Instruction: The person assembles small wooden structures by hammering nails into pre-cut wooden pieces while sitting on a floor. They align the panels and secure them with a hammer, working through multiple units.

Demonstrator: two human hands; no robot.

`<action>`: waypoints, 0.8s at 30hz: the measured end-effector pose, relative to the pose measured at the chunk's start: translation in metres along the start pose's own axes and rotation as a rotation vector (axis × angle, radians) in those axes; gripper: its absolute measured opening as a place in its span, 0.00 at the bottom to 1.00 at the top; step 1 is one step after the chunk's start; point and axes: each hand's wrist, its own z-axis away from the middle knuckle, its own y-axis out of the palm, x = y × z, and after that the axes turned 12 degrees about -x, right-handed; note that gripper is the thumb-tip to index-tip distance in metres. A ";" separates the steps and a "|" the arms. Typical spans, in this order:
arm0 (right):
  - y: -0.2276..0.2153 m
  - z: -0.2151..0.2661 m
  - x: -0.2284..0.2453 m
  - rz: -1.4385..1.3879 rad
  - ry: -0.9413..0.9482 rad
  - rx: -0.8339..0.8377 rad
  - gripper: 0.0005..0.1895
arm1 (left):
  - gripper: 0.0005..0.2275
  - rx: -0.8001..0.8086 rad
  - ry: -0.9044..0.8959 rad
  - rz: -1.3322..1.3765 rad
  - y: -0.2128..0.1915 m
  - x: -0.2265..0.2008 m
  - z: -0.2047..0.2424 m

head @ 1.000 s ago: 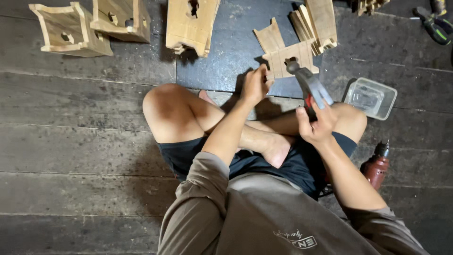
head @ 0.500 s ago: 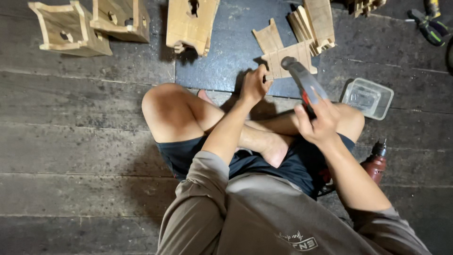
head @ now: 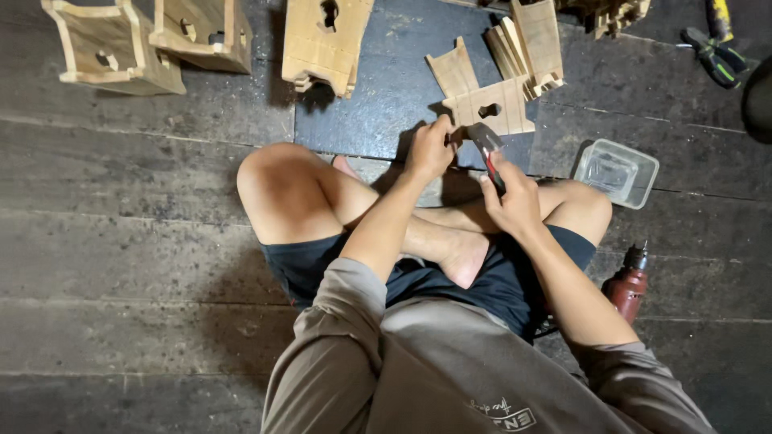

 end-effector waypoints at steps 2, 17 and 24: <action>-0.009 0.003 0.011 0.001 -0.005 -0.027 0.16 | 0.11 0.024 0.001 -0.007 0.002 0.000 0.000; -0.033 0.022 -0.014 0.079 -0.242 -0.392 0.19 | 0.14 0.044 -0.008 -0.006 -0.001 0.007 0.006; -0.014 0.006 -0.003 -0.004 -0.024 -0.105 0.18 | 0.11 0.070 0.005 -0.062 0.009 0.007 0.003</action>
